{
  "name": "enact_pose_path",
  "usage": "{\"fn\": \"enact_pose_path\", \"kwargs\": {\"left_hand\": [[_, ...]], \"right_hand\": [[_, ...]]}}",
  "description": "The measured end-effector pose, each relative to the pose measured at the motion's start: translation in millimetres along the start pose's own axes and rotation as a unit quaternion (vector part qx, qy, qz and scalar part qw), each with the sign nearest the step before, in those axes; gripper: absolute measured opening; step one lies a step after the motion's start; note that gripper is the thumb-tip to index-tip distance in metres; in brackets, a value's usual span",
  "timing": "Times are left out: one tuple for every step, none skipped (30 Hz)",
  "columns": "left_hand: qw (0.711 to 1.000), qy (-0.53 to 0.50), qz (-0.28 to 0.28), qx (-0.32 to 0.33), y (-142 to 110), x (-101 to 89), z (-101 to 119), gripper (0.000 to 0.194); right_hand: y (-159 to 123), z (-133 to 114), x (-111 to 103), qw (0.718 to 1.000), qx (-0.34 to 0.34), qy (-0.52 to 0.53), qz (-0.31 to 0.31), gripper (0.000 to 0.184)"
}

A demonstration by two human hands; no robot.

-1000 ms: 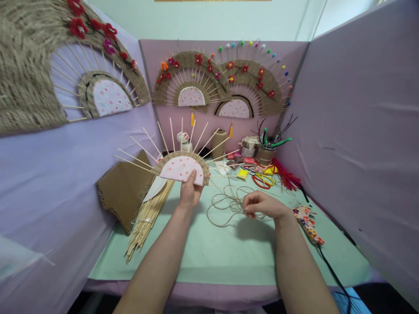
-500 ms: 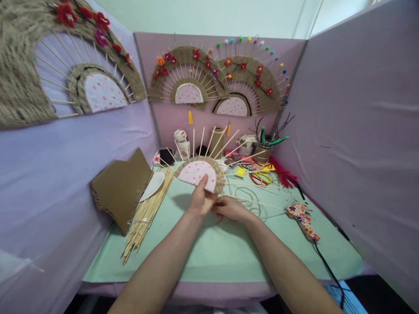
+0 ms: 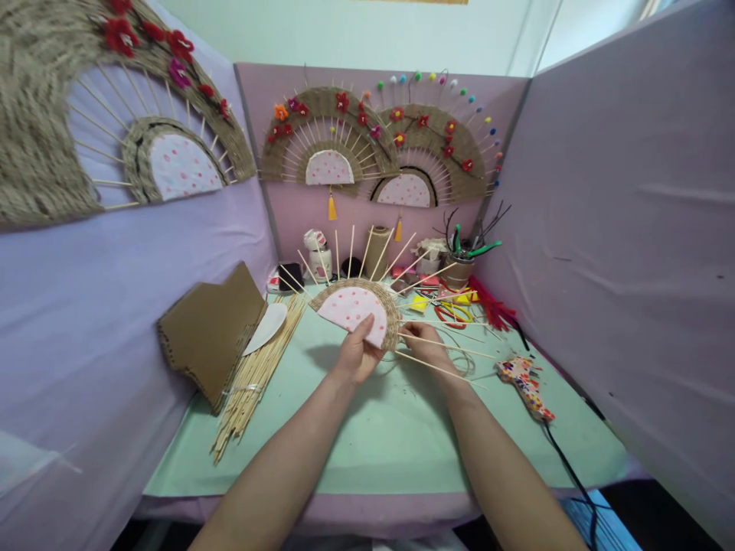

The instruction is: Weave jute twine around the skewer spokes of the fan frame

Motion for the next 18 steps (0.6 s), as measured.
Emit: {"fn": "enact_pose_path", "kwargs": {"left_hand": [[1.000,-0.003,0.001,0.002,0,-0.6,1,0.025],[1.000,-0.005,0.006,0.004,0,-1.1,2,0.025],[1.000,-0.007,0.012,0.006,1,-1.6,3,0.025],[1.000,-0.009,0.018,0.010,1,-2.1,3,0.025],[1.000,-0.012,0.023,0.014,1,-2.8,4,0.025],[0.999,-0.015,0.028,0.020,2,-3.5,4,0.025],[0.999,-0.020,0.034,0.026,3,-4.4,5,0.025],[0.998,-0.026,0.041,0.034,4,-5.4,5,0.025],[0.997,-0.031,0.049,0.042,5,-6.4,6,0.025],[0.997,-0.035,0.056,0.048,6,-7.3,7,0.024],[0.996,-0.037,0.062,0.055,7,-8.0,7,0.024],[0.995,-0.039,0.065,0.060,8,-8.4,8,0.024],[0.995,-0.041,0.067,0.066,8,-8.6,9,0.025],[0.994,-0.044,0.070,0.073,9,-8.6,10,0.024],[0.993,-0.048,0.073,0.081,9,-8.3,11,0.024],[0.992,-0.053,0.076,0.091,9,-8.0,12,0.024],[0.990,-0.058,0.080,0.102,9,-7.7,13,0.024],[0.988,-0.062,0.082,0.111,9,-7.4,14,0.024]], "right_hand": [[-1,-1,-3,1.000,0.006,-0.016,0.022,0.026],[-4,-2,-4,0.999,0.010,-0.028,0.028,0.025],[-6,-4,-5,0.999,0.012,-0.035,0.009,0.023],[-9,-6,-4,0.999,0.008,-0.030,-0.028,0.020],[-12,-8,-3,0.998,-0.004,-0.019,-0.059,0.016],[-15,-11,-3,0.997,-0.022,-0.003,-0.075,0.015],[-16,-13,-2,0.996,-0.041,0.015,-0.073,0.018],[-17,-16,-1,0.996,-0.058,0.033,-0.056,0.022],[-17,-18,-1,0.996,-0.067,0.054,-0.033,0.025],[-17,-20,0,0.994,-0.067,0.082,-0.015,0.026],[-17,-22,1,0.991,-0.058,0.119,-0.009,0.025],[-18,-24,2,0.985,-0.042,0.165,-0.016,0.023],[-18,-26,4,0.976,-0.023,0.214,-0.035,0.021],[-20,-28,6,0.964,-0.003,0.260,-0.060,0.018],[-22,-30,8,0.950,0.015,0.298,-0.087,0.017],[-24,-32,10,0.938,0.031,0.325,-0.113,0.017],[-27,-34,12,0.928,0.044,0.344,-0.137,0.017],[-29,-35,14,0.919,0.053,0.358,-0.158,0.018]]}}
Point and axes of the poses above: each hand's wrist, its own y-axis towards the middle knuckle, its own x-axis out of the palm, z = x × y, the point moved 1 cm from there along y, towards the middle knuckle, and after that the axes turned 1 degree about x, right-handed, at the moved point
